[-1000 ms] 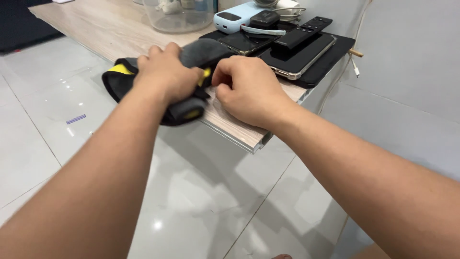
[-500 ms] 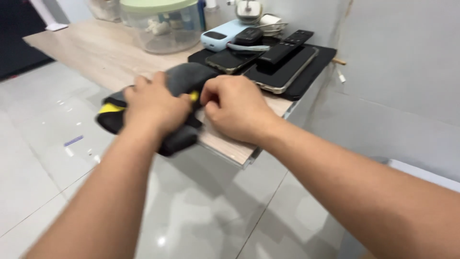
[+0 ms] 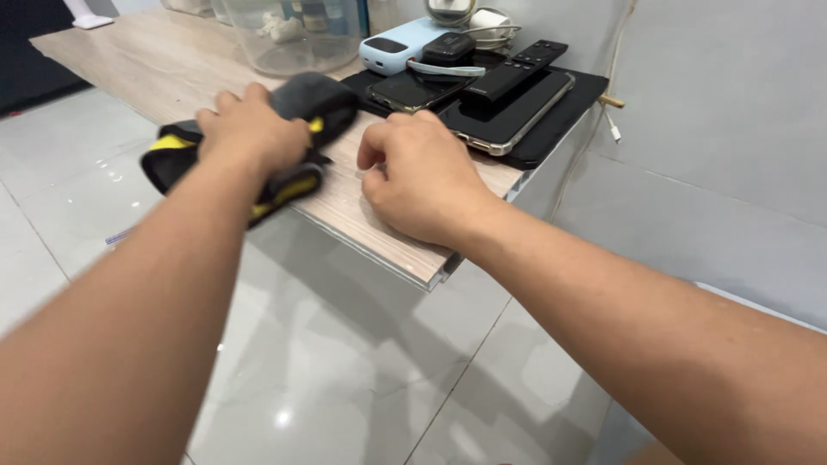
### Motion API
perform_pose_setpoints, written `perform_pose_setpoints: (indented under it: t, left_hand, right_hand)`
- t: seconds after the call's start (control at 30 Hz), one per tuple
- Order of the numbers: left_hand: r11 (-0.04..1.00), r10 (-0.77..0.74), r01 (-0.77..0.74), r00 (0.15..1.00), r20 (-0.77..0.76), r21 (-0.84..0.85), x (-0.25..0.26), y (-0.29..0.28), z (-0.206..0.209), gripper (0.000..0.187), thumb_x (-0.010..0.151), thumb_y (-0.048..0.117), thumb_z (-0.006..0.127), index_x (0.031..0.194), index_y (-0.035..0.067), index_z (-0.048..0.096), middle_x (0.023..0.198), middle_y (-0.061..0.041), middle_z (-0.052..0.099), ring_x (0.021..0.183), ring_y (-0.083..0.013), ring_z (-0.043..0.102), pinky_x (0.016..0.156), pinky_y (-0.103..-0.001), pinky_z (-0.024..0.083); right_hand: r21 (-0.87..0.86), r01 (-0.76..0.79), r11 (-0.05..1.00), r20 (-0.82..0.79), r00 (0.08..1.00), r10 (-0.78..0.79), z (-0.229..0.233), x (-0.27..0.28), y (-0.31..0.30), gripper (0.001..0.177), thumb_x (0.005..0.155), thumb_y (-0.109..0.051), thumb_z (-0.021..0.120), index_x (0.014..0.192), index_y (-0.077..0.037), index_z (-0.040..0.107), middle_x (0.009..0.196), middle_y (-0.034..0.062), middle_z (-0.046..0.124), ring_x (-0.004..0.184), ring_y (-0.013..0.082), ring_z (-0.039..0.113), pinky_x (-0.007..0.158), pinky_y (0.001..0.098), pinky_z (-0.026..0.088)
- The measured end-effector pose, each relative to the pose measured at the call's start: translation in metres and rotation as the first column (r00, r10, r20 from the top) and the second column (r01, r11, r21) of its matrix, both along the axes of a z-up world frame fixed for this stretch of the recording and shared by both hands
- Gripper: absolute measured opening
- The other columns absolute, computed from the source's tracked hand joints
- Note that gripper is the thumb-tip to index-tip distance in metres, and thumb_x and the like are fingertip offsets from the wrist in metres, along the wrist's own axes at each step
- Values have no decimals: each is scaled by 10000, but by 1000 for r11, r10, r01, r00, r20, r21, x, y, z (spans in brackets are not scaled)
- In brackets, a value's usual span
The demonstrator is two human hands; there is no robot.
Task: Organizing electrical cables on a wall and packing a protective fabric sleeve.
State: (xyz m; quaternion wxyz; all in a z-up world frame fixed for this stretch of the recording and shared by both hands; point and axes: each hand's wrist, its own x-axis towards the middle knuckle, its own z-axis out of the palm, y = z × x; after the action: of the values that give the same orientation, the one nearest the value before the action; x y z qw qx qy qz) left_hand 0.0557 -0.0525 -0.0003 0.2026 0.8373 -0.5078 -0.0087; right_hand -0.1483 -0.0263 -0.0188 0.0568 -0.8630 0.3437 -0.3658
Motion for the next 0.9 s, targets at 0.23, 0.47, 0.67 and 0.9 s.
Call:
perform_pose_setpoints:
  t: [0.23, 0.47, 0.67, 0.9]
  left_hand:
    - [968, 252, -252, 968, 5, 11, 112, -63, -4, 764, 846, 416, 739, 1499, 112, 483, 1483, -255, 473, 1378, -463, 441, 1088, -553, 413]
    - [993, 60, -70, 993, 106, 99, 89, -41, -3, 680, 870, 379, 702, 1497, 148, 578, 1464, -266, 584, 1350, -473, 555, 1145, -507, 429]
    - [1000, 8, -8, 998, 57, 13, 101, -57, -4, 648, 877, 438, 740, 1420, 113, 603, 1321, -259, 647, 1202, -442, 619, 1013, -494, 498]
    - [999, 41, -39, 995, 90, -20, 195, -124, -7, 685, 840, 418, 795, 1409, 92, 599, 1356, -257, 600, 1227, -455, 573, 1016, -496, 474]
  right_hand:
    - [8, -12, 1000, -26, 1000, 12, -1, 2, 3, 120, 789, -117, 632, 827, -84, 741, 977, 118, 703, 1035, 331, 597, 910, 449, 486]
    - [99, -30, 995, -103, 994, 40, 3, 11, 2, 175, 790, -140, 606, 888, -108, 748, 1047, 110, 682, 1092, 320, 593, 971, 436, 480]
    - [275, -98, 957, -381, 902, 202, 22, 40, -5, 407, 826, -237, 566, 1218, -197, 667, 1315, 64, 565, 1301, 271, 458, 1054, 499, 352]
    - [245, -196, 949, -294, 918, 265, 4, 45, -23, 486, 846, -224, 539, 1322, -195, 631, 1426, 55, 519, 1352, 267, 399, 1097, 494, 271]
